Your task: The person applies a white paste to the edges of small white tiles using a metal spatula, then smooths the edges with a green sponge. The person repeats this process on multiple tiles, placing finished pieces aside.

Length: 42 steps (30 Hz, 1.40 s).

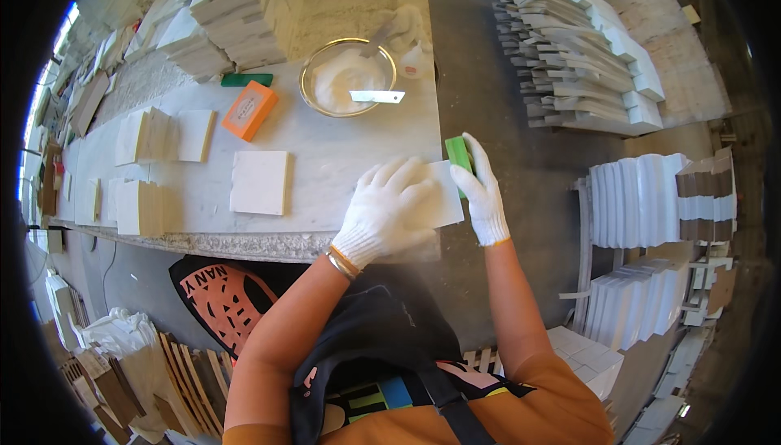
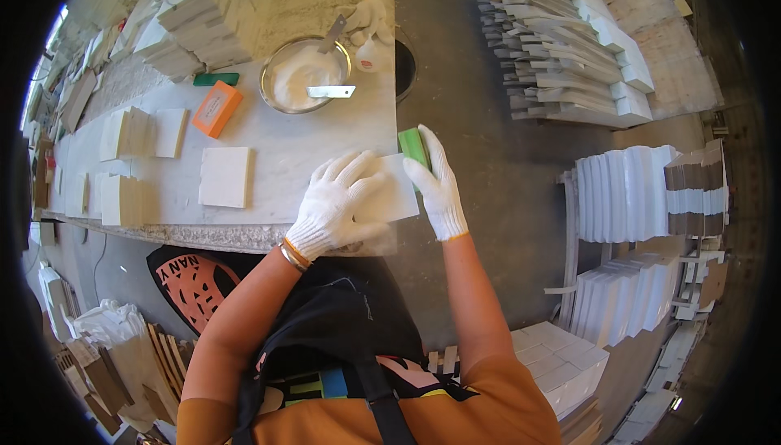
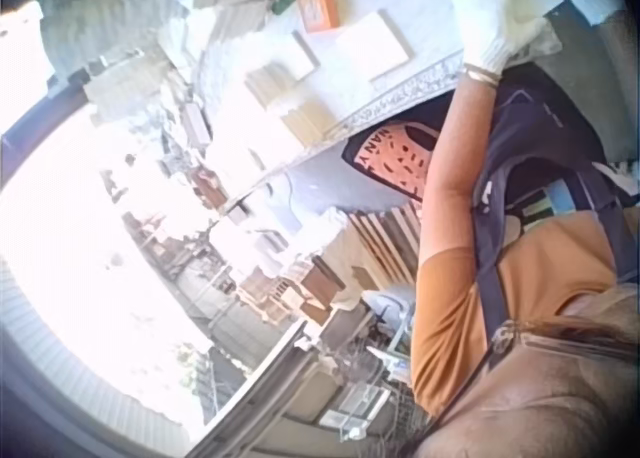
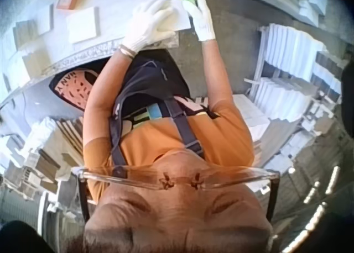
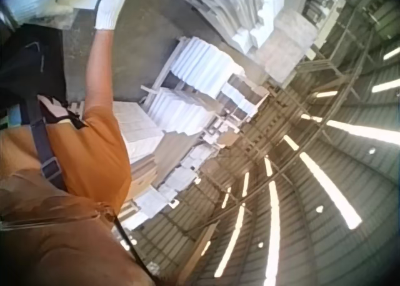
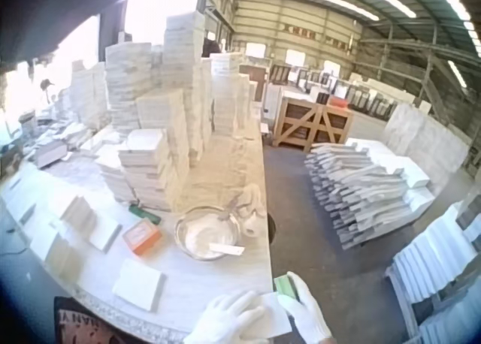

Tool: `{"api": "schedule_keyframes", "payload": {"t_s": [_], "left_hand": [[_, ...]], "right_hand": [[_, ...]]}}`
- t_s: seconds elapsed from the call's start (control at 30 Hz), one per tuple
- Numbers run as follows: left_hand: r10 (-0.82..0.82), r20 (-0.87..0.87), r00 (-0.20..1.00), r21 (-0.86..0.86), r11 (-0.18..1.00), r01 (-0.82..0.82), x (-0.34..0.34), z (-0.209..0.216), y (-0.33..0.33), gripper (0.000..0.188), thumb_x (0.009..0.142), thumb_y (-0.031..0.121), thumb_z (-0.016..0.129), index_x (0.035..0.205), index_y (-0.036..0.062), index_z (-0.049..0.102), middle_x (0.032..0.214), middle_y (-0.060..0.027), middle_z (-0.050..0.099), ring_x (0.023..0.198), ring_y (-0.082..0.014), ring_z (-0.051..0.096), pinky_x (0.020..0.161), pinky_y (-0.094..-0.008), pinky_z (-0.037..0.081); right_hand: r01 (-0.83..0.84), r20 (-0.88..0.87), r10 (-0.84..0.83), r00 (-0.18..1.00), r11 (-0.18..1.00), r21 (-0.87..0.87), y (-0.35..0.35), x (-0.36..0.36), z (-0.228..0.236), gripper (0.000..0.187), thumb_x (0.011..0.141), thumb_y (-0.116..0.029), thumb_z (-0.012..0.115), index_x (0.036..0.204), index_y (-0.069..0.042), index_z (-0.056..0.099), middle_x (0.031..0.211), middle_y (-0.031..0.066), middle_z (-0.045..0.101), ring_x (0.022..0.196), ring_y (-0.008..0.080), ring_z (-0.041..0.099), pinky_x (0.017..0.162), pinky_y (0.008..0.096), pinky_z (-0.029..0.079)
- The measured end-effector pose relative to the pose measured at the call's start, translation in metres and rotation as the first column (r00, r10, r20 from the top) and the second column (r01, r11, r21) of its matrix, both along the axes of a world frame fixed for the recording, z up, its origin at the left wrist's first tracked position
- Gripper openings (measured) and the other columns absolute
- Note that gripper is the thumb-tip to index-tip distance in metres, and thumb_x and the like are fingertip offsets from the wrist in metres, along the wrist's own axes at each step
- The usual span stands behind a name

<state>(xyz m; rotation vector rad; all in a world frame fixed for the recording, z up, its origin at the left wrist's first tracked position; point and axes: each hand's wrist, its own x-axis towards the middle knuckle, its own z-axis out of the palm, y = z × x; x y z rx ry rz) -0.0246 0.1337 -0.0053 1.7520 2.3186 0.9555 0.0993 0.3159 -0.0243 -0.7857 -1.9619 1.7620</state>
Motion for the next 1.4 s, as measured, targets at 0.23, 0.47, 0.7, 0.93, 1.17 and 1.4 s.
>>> {"api": "schedule_keyframes", "payload": {"t_s": [0.23, 0.47, 0.7, 0.93, 1.17, 1.4], "left_hand": [[0.005, 0.041, 0.999, 0.046, 0.999, -0.007, -0.002, -0.005, -0.003, 0.065, 0.069, 0.044, 0.08, 0.127, 0.0167, 0.066, 0.146, -0.0159, 0.053, 0.136, -0.0397, 0.049, 0.109, -0.0555, 0.04], [0.001, 0.018, 1.0, 0.018, 1.0, -0.001, 0.0, 0.001, -0.002, 0.066, 0.07, 0.043, 0.08, 0.128, 0.0169, 0.065, 0.147, -0.0162, 0.053, 0.137, -0.0398, 0.048, 0.11, -0.0556, 0.04], [0.01, 0.043, 0.999, 0.034, 0.999, -0.011, -0.001, -0.006, -0.003, 0.065, 0.07, 0.043, 0.08, 0.128, 0.0169, 0.066, 0.147, -0.0165, 0.053, 0.138, -0.0395, 0.047, 0.111, -0.0562, 0.039], [0.005, 0.004, 1.0, 0.014, 1.0, -0.006, 0.001, 0.001, -0.002, 0.065, 0.07, 0.043, 0.081, 0.127, 0.0165, 0.066, 0.147, -0.0161, 0.052, 0.138, -0.0391, 0.047, 0.111, -0.0549, 0.039], [0.027, 0.016, 1.0, 0.053, 0.998, -0.028, 0.0, -0.006, -0.003, 0.065, 0.069, 0.043, 0.081, 0.126, 0.0162, 0.066, 0.146, -0.0158, 0.053, 0.137, -0.0392, 0.048, 0.109, -0.0549, 0.041], [0.007, 0.011, 1.0, 0.003, 1.0, -0.007, 0.002, 0.002, 0.0, 0.063, 0.068, 0.042, 0.081, 0.123, 0.016, 0.066, 0.146, -0.0149, 0.054, 0.135, -0.0391, 0.049, 0.109, -0.054, 0.041]], "right_hand": [[-0.037, -0.081, 0.006, 0.997, 0.922, -0.384, -0.004, 0.024, 0.007, 0.067, 0.095, -0.019, 0.064, 0.157, -0.005, 0.041, 0.152, 0.0102, 0.051, 0.138, 0.0172, 0.047, 0.115, 0.0313, 0.037], [-0.002, -0.055, -0.012, 0.998, 0.971, -0.24, 0.007, -0.011, -0.01, 0.066, 0.097, -0.023, 0.064, 0.156, -0.002, 0.042, 0.151, 0.0106, 0.051, 0.14, 0.0182, 0.045, 0.116, 0.0316, 0.035], [-0.065, -0.007, 0.065, 0.998, 0.983, -0.169, -0.011, 0.027, 0.015, 0.069, 0.096, -0.024, 0.065, 0.157, -0.002, 0.041, 0.151, 0.01, 0.051, 0.138, 0.0177, 0.047, 0.116, 0.0316, 0.036], [-0.028, -0.014, 0.026, 1.0, 0.985, -0.171, 0.01, -0.006, -0.003, 0.071, 0.096, -0.026, 0.067, 0.157, -0.001, 0.041, 0.154, 0.0108, 0.05, 0.142, 0.0203, 0.045, 0.118, 0.0328, 0.034], [-0.049, -0.093, 0.023, 0.995, 0.957, -0.285, 0.0, 0.033, 0.01, 0.068, 0.095, -0.02, 0.063, 0.157, -0.004, 0.041, 0.15, 0.0088, 0.052, 0.136, 0.0159, 0.049, 0.112, 0.0302, 0.039], [0.012, -0.053, -0.018, 0.998, 0.993, -0.115, -0.007, 0.012, -0.01, 0.069, 0.097, -0.024, 0.064, 0.157, -0.001, 0.039, 0.156, 0.0104, 0.047, 0.142, 0.0188, 0.043, 0.117, 0.0321, 0.033]]}}
